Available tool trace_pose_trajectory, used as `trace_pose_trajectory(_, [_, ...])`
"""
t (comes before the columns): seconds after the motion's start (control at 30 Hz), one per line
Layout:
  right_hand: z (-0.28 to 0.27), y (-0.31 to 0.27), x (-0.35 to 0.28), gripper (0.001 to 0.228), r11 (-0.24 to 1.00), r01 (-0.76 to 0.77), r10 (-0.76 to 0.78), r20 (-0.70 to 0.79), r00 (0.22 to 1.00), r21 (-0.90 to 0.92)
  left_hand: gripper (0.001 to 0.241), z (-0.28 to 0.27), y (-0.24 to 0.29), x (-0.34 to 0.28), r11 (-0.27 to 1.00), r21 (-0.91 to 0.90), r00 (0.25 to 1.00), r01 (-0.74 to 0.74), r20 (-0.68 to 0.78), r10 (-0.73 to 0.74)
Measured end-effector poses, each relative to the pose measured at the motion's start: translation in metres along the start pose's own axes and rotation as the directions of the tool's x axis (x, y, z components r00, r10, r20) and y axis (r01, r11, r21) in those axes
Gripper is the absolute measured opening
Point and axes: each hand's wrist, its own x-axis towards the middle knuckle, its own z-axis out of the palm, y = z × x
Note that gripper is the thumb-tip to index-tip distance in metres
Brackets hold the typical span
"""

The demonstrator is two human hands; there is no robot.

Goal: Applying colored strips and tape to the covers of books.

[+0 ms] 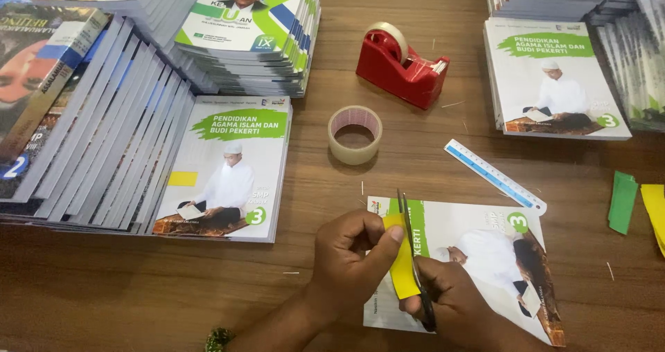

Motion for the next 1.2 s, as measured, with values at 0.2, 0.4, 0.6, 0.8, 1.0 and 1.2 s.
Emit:
trace_pose_trajectory(0.2, [-0.004, 0.014, 0.002, 0.06, 0.994, 0.101, -0.1, 0.02, 0.995, -0.039, 0.034, -0.001, 0.004, 0.0, 1.0, 0.018, 1.0, 0.004, -0.003, -0.004])
trace_pose_trajectory(0.4, [-0.002, 0.007, 0.0, 0.055, 0.999, 0.037, -0.037, 0.0, 0.999, -0.033, 0.032, -0.001, -0.001, -0.001, 0.999, -0.037, 0.999, 0.037, 0.018, -0.036])
trace_pose_trajectory(0.6, [-0.002, 0.015, 0.002, 0.062, 0.996, 0.091, -0.092, 0.025, 0.995, 0.013, 0.037, -0.002, -0.002, 0.0, 1.0, 0.0, 1.0, 0.018, 0.024, -0.018])
trace_pose_trajectory(0.8, [-0.003, 0.018, 0.001, 0.053, 0.998, 0.063, -0.063, 0.006, 0.998, 0.026, 0.038, -0.001, 0.002, 0.0, 1.0, 0.017, 1.0, 0.023, 0.01, -0.023])
trace_pose_trajectory(1.0, [-0.002, 0.011, 0.0, 0.059, 0.997, 0.083, -0.083, 0.005, 0.997, 0.001, 0.035, -0.001, 0.0, 0.0, 0.999, 0.019, 1.0, 0.029, 0.005, -0.029])
trace_pose_trajectory(1.2, [-0.009, 0.017, 0.011, 0.051, 0.929, 0.25, -0.292, -0.125, 0.948, -0.272, 0.036, 0.001, -0.001, -0.001, 0.999, -0.027, 0.999, 0.035, -0.027, -0.036])
